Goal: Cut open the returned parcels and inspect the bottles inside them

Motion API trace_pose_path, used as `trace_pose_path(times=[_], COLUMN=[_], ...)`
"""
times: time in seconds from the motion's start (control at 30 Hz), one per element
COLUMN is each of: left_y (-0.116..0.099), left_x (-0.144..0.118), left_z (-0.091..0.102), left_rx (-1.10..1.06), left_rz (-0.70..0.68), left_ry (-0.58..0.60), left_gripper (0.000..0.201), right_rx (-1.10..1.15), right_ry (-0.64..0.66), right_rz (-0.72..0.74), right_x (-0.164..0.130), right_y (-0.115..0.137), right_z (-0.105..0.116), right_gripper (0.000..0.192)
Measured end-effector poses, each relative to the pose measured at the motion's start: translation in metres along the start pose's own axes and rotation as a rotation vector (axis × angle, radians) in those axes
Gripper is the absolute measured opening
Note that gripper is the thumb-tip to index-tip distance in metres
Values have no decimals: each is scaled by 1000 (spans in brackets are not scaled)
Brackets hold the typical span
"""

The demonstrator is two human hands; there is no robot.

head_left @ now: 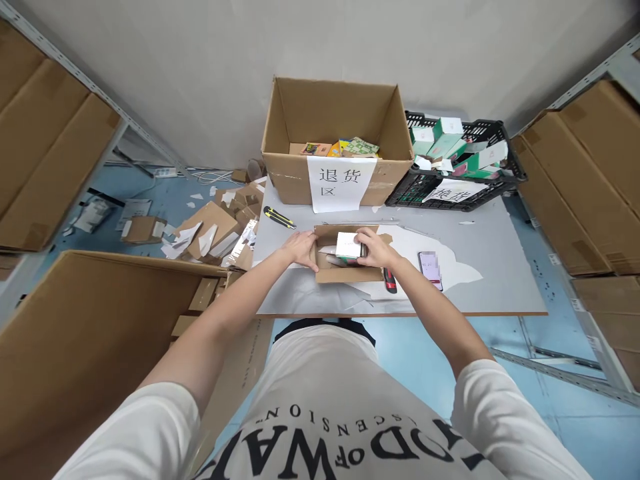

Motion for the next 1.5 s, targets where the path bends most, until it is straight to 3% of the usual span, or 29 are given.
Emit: trace_pose_path(times=[0.3,0.43,0.53,0.63,0.8,1.0,1.07,1.17,1.27,1.37,1.5], left_y=[34,48,56,59,51,43,36,11,-31,-73,-104], left_x=[24,35,41,42,35,13,0,-29,-62,-77,-67], left_z=[17,21,22,20,20,30,36,42,30,-1,-37], left_rx=[76,94,99,99,96,15,-39,-163,-335,-493,-694], left_rz=[74,115,138,178,201,259,285,299,216,128,131], left_ry=[56,95,102,107,48,-19,-91,-330,-499,-402,-282], left_gripper=[105,108,101,92,85,80,76,67,61,82,111], right_rx=[75,91,83,100,221,316,333,336,323,325,343], right_ry=[-318,-399,-414,-423,-424,-353,-324,-284,-250,-204,-143], right_rz=[144,168,158,78,-89,-63,-42,-8,-9,-38,-28], right_x=[-15,-41,-67,-92,-112,-110,-109,-104,-97,-92,-89], right_y=[41,62,72,68,44,32,29,22,11,1,-5], right_z=[65,92,95,81,39,3,-6,-22,-39,-55,-69], right_gripper=[40,43,44,43,40,40,41,42,41,40,40])
Point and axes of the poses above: each hand's wrist, its own x-axis towards the middle knuckle, its own z-axis out of the back of the hand, y = z × x, the point moved 5 cm from there along x, towards the middle knuckle, and after that the axes turned 15 degrees about x, right-handed, at the moved point
